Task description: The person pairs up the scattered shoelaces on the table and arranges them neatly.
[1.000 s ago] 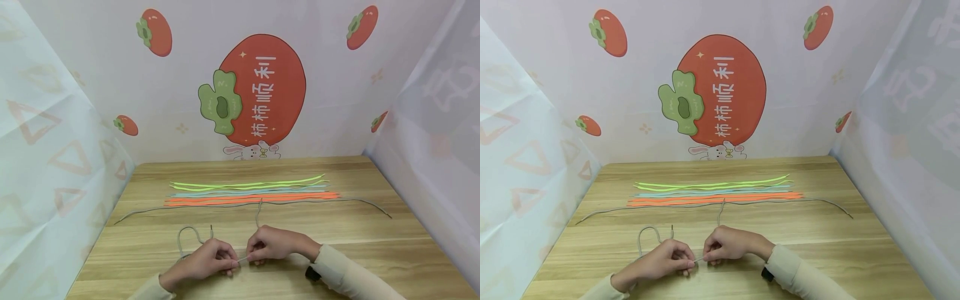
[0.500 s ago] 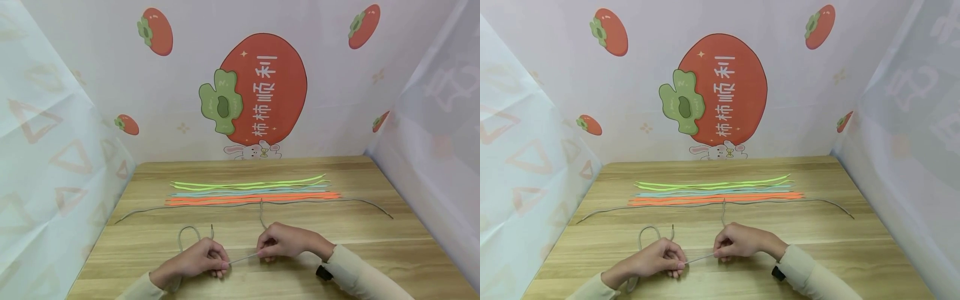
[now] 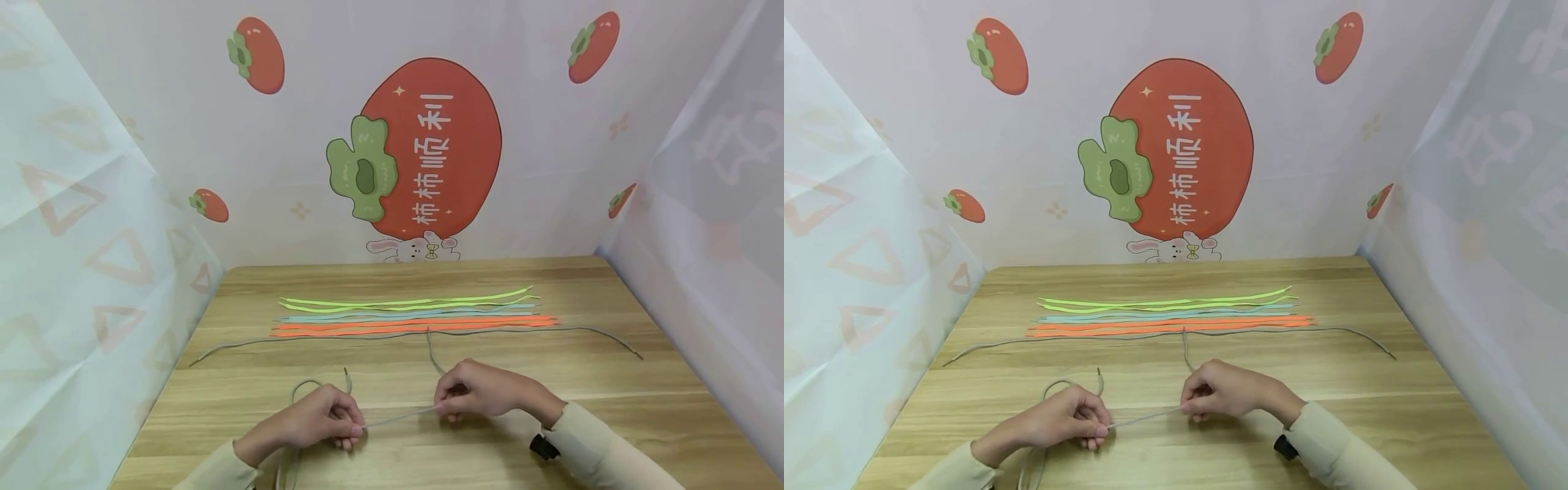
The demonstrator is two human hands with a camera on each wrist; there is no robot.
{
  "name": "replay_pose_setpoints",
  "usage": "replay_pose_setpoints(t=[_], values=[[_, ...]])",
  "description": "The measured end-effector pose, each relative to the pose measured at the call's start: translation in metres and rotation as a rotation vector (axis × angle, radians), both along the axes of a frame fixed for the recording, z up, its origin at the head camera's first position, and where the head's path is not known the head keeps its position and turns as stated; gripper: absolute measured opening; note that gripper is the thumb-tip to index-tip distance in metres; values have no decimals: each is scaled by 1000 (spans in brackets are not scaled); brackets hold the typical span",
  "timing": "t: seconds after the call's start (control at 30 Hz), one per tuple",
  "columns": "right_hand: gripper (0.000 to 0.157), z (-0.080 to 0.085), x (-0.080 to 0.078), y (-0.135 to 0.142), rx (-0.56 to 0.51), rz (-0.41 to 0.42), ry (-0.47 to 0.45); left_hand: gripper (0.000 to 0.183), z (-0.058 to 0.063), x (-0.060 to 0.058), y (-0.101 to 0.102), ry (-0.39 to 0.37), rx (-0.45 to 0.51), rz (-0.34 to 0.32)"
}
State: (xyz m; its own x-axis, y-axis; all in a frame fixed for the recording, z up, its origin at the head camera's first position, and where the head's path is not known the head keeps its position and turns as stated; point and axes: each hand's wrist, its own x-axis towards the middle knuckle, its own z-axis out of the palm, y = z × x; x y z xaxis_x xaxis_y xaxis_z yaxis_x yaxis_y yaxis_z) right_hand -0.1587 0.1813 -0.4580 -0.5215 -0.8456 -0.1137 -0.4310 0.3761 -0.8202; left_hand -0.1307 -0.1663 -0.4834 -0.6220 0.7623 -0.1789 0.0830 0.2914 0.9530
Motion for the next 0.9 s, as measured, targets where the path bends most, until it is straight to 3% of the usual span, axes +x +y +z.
replay_pose_setpoints(t=[0.33, 0.57, 0.9], values=[[22, 4, -1, 19, -1, -39, -18, 22, 7, -5, -13, -2, -22, 20], [22, 8, 0, 33, -18, -85, -31, 23, 9, -9, -24, 23, 7, -11], [14, 19, 1, 51, -63, -83, 23, 26, 15, -11, -33, 17, 72, -43]])
